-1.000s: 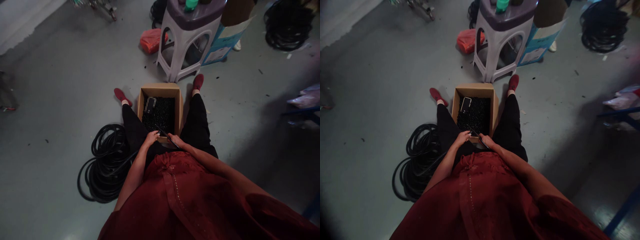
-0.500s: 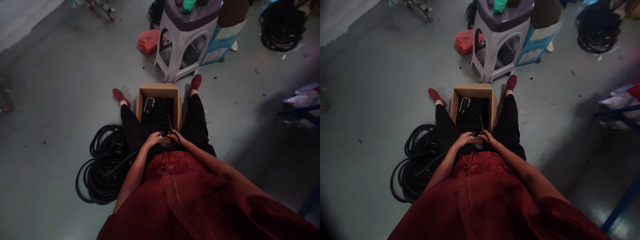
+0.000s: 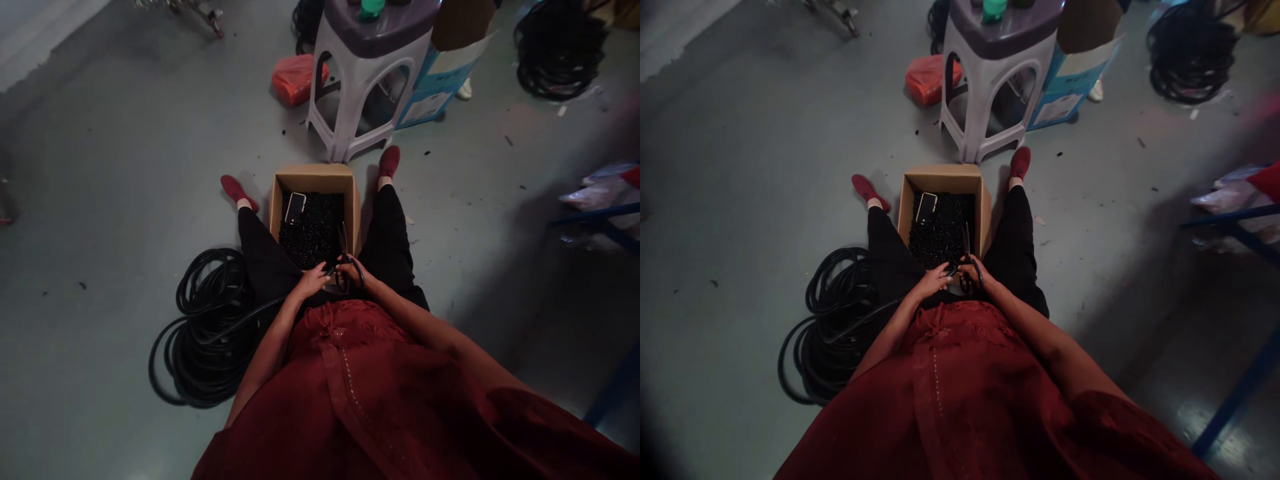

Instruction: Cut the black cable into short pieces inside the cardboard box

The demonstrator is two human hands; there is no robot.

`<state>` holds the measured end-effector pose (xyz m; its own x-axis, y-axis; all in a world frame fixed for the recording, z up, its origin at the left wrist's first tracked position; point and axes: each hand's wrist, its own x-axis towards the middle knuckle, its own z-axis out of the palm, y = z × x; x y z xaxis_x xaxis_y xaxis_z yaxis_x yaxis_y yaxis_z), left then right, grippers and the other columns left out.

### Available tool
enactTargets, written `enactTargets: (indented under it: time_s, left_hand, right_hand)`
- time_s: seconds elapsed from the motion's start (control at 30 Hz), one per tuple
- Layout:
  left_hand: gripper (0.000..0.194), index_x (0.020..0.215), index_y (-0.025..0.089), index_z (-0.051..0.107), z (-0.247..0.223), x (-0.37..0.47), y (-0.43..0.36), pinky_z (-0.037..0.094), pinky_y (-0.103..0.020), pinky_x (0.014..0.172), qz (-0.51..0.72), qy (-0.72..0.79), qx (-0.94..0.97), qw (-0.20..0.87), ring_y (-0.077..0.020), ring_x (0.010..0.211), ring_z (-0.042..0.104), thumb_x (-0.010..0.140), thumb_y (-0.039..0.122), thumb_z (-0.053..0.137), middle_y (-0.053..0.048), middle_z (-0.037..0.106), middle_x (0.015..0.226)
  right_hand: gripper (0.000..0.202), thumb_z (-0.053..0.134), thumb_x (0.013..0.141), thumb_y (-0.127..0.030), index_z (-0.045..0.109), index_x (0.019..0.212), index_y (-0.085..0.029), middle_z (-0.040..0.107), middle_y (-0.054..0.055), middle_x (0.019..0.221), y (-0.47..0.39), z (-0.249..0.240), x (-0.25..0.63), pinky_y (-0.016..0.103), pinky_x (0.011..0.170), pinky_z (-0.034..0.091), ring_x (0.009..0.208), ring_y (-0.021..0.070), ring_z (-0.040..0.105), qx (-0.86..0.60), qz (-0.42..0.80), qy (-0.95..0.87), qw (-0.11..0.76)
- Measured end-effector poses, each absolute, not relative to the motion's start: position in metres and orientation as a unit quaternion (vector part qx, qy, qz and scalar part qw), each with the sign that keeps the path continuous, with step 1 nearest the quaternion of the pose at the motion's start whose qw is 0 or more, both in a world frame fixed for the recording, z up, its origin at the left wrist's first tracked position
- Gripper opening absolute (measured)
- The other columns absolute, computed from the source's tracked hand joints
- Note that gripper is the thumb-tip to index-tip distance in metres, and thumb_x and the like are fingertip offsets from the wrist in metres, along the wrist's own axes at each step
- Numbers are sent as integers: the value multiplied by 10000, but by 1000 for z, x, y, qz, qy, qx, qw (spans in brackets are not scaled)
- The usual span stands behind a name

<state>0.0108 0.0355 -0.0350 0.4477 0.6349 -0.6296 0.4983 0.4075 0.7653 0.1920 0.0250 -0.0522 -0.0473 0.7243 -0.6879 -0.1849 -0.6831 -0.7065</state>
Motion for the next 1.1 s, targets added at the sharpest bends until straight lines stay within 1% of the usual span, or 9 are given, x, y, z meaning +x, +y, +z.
enactTargets:
  time_s: [0.23,0.37,0.43,0.53,0.6,0.67,0.8,0.93,1.1]
  left_hand:
    - [675,1472,172,353,-31,13,34,506,-265,708,49,523,574,629,-90,612,595,835,236,566,-87,704,1133]
    - [627,1468,150,355,-24,16,34,506,-265,731,37,518,600,608,-108,665,626,865,216,514,-102,684,1186]
    - [542,1408,160,454,-17,17,35,499,-264,760,28,519,619,589,-138,763,656,872,222,507,-103,670,1215]
    - [356,1189,187,650,-3,14,38,469,-279,839,6,533,647,545,-214,971,654,851,250,558,-106,691,1154]
    - [291,1103,193,690,6,12,40,438,-304,899,-10,543,663,516,-250,1063,624,849,254,564,-118,696,1126]
    - [304,1125,187,682,11,11,39,411,-325,941,-21,547,675,495,-262,1108,601,868,245,530,-129,679,1166]
    - [348,1189,173,650,12,13,36,403,-306,940,-35,544,687,480,-241,1101,596,896,228,472,-124,663,1206]
    - [359,1195,212,653,11,16,32,429,-286,868,-34,531,694,484,-230,1015,629,911,327,467,-94,701,1123]
    - [378,1241,271,627,8,7,34,424,-288,875,-14,542,695,473,-232,1036,628,919,364,453,-76,690,1156]
  right_hand:
    - [445,725,630,-340,449,954,-207,533,-83,540,22,-45,190,218,452,414,453,106,513,-587,709,-239,308]
    - [448,719,621,-319,451,964,-212,533,-86,545,21,-46,188,223,455,429,452,107,517,-586,711,-235,310]
    - [441,708,613,-299,450,961,-217,532,-88,558,23,-48,189,223,460,437,459,104,520,-593,704,-229,317]
    - [433,694,611,-280,444,960,-222,527,-90,572,26,-53,193,224,476,453,480,103,530,-604,692,-219,329]
    - [429,688,623,-284,433,964,-226,517,-93,576,29,-56,197,221,483,458,491,101,534,-612,684,-211,336]
    - [417,679,646,-301,423,968,-232,506,-96,576,30,-59,201,220,474,453,484,99,527,-618,679,-204,340]
    - [394,673,670,-301,424,969,-234,508,-91,576,30,-60,204,221,462,445,469,98,516,-626,673,-198,341]
    - [393,671,662,-287,428,966,-227,506,-85,569,29,-59,200,231,481,456,482,102,513,-632,667,-204,338]
    - [393,631,686,-378,414,972,-219,528,-61,631,27,-57,198,237,500,460,513,102,519,-642,656,-234,321]
